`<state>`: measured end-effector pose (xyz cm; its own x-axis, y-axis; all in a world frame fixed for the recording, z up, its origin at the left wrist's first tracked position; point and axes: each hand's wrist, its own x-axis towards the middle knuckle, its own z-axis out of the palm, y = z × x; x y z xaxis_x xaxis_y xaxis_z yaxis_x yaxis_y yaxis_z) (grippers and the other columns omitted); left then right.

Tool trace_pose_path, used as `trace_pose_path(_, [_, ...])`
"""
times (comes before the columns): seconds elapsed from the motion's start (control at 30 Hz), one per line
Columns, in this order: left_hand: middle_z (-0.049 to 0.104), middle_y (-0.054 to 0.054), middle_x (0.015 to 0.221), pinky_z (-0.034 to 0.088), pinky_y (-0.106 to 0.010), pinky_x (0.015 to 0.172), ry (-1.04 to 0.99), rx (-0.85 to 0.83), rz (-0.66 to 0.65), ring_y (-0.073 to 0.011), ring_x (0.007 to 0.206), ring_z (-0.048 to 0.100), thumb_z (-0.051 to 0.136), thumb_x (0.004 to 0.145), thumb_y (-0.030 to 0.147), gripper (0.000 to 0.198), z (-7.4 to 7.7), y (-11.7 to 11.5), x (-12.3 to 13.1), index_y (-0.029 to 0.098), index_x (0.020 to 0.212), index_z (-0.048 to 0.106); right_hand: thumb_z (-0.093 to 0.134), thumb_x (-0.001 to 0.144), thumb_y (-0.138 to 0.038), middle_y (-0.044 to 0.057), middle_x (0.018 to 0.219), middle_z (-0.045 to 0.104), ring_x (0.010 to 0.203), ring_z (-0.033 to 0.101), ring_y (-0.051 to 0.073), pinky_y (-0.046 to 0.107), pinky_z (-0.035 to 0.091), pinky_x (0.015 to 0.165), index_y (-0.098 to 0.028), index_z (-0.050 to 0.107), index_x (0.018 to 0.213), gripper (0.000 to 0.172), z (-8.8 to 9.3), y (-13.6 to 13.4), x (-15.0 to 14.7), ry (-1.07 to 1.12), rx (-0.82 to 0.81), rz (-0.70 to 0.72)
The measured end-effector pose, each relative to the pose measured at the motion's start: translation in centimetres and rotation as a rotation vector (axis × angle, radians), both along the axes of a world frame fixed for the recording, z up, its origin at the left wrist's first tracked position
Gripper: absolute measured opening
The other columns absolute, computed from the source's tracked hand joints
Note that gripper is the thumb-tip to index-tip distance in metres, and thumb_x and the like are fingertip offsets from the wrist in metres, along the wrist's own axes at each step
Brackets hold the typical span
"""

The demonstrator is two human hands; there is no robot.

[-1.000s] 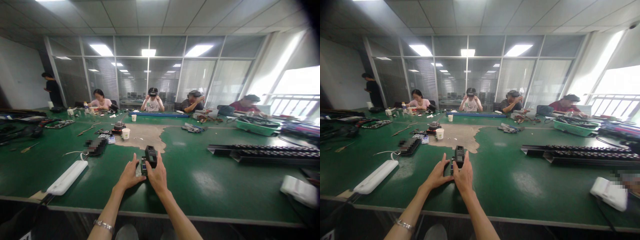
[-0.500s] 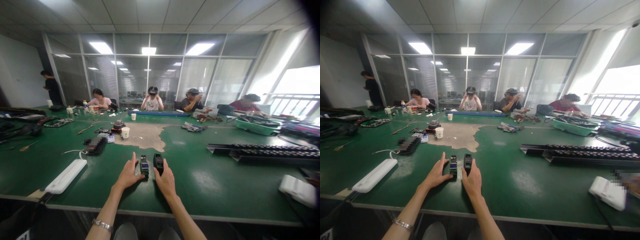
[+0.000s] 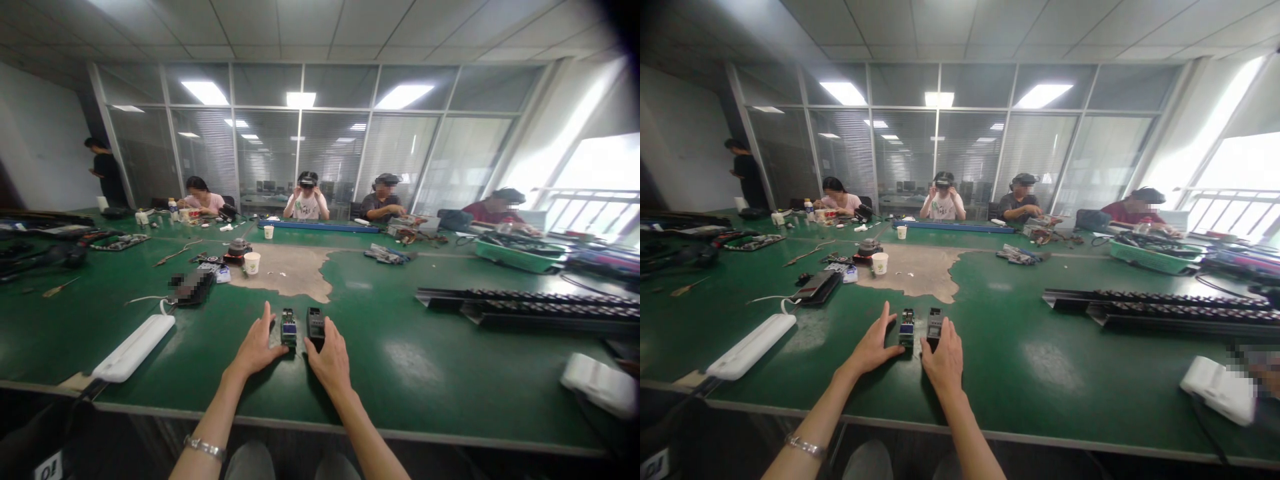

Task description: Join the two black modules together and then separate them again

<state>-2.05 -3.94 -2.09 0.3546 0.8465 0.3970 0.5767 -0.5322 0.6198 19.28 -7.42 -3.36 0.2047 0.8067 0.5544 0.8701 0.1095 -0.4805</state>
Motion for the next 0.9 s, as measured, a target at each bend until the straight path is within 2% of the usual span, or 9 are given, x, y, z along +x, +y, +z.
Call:
trace_pose_path(0.23, [0.043,-0.019,0.144,0.029,-0.051,0.109,-0.016,0.011,0.009,-0.0333,0.133,0.040,0.078,0.072,0.038,0.123,-0.3,0.1,0.0,0.019,0.150,-0.015,0.054,0.083,-0.051,0.022,0.144,0.041,0.129,0.044,0.032,0.044,0.037,0.105,-0.002,0.024,0.146,0.085,0.1,-0.1,-0.2,0.013,0.013,0.016])
trace_pose_path(0.3, [0.043,-0.019,0.144,0.030,-0.052,0.109,-0.017,0.017,0.003,-0.0340,0.133,0.041,0.079,0.071,0.038,0.124,-0.3,0.2,0.0,0.019,0.150,-0.015,0.052,0.085,-0.049,0.022,0.143,0.042,0.126,0.046,0.032,0.043,0.038,0.103,-0.003,0.022,0.147,0.084,0.2,-0.1,-0.2,0.003,0.004,0.017])
trace_pose_path(0.47, [0.040,-0.020,0.146,0.027,-0.054,0.111,-0.025,0.041,0.001,-0.0350,0.135,0.037,0.082,0.066,0.037,0.129,-0.5,0.3,-0.1,0.019,0.150,-0.015,0.047,0.090,-0.042,0.020,0.130,0.055,0.111,0.057,0.030,0.041,0.043,0.094,-0.006,0.023,0.148,0.073,0.7,-0.5,-0.3,0.039,-0.075,0.009])
trace_pose_path(0.63, [0.039,-0.020,0.147,0.025,-0.055,0.112,-0.025,0.039,-0.007,-0.0349,0.137,0.035,0.084,0.064,0.036,0.129,-0.4,0.4,-0.1,0.020,0.151,-0.012,0.047,0.090,-0.046,0.021,0.130,0.055,0.115,0.055,0.030,0.040,0.043,0.093,-0.006,0.023,0.148,0.075,2.8,-1.0,-1.1,0.169,-0.061,0.021])
trace_pose_path(0.77, [0.037,-0.021,0.148,0.029,-0.053,0.110,-0.047,0.022,-0.011,-0.0343,0.137,0.035,0.083,0.065,0.037,0.131,-0.3,0.3,-0.1,0.018,0.150,-0.016,0.046,0.090,-0.047,0.020,0.130,0.055,0.115,0.056,0.029,0.039,0.044,0.093,-0.008,0.023,0.149,0.074,5.0,-1.1,-3.3,0.234,-0.033,0.084])
trace_pose_path(0.9, [0.034,-0.024,0.148,0.030,-0.053,0.110,-0.077,0.017,-0.015,-0.0340,0.137,0.035,0.082,0.066,0.040,0.133,-0.3,0.3,-0.1,0.016,0.148,-0.020,0.048,0.090,-0.042,0.020,0.126,0.058,0.114,0.057,0.029,0.038,0.045,0.092,-0.007,0.024,0.148,0.072,5.7,-1.0,-5.7,0.217,-0.037,0.133])
